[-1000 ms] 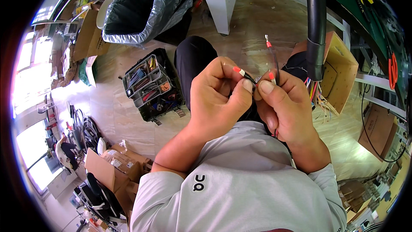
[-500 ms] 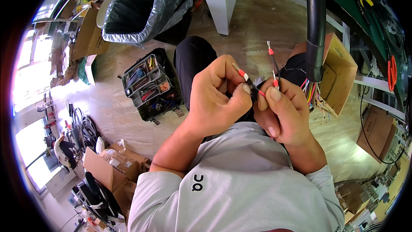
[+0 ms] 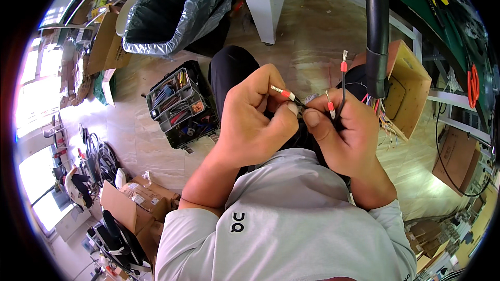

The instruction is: The person organizes and prepares multiple color-coded wires within a large black cable sleeve, then uses a heat gun to seal heat-shrink tubing over wire connections.

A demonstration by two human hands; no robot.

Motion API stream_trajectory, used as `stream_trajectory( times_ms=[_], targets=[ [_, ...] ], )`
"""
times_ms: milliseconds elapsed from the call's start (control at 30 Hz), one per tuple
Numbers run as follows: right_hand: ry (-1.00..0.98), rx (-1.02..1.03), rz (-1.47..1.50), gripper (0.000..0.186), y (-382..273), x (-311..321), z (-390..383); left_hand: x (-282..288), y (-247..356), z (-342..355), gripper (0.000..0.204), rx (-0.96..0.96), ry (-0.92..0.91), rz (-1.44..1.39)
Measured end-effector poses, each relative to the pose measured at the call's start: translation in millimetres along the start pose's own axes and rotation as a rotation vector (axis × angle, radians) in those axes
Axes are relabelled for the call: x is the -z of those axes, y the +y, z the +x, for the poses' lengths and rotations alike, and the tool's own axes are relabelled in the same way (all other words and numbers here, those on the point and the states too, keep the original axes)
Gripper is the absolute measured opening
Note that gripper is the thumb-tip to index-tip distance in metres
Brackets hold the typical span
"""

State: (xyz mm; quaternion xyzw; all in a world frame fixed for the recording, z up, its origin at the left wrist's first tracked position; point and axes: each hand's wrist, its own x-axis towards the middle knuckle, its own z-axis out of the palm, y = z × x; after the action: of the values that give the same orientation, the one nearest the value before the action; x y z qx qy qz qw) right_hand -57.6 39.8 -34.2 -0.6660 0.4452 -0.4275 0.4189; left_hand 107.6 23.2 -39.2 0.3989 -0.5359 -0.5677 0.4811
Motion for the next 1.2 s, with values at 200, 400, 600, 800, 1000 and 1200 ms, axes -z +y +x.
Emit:
stream_trajectory(
  times_ms=[200,400,600,800,1000,1200],
  targets=[
    [0.041,-0.439,0.746,0.020,-8,-2,-4,-8,-5,-2,0.009,0.069,0.000,-0.258],
    [0.048,-0.377,0.690,0.019,-4,1,-4,-11,-4,-7,0.010,0.149,-0.003,-0.365],
    [0.148,-0.201,0.487,0.012,-4,-6,-6,-12,2,-7,0.013,0.062,0.056,-0.181],
    [0.162,-0.026,0.010,0.011,-2,-9,-7,-10,7,-9,0.010,0.079,0.109,-0.041],
    [0.165,0.047,-0.038,0.011,-1,-7,-6,-10,6,-7,0.009,0.047,0.110,-0.018],
    [0.039,-0.226,0.369,0.022,-10,-1,-5,-3,4,-5,0.008,-0.019,0.040,0.038]
  ],
)
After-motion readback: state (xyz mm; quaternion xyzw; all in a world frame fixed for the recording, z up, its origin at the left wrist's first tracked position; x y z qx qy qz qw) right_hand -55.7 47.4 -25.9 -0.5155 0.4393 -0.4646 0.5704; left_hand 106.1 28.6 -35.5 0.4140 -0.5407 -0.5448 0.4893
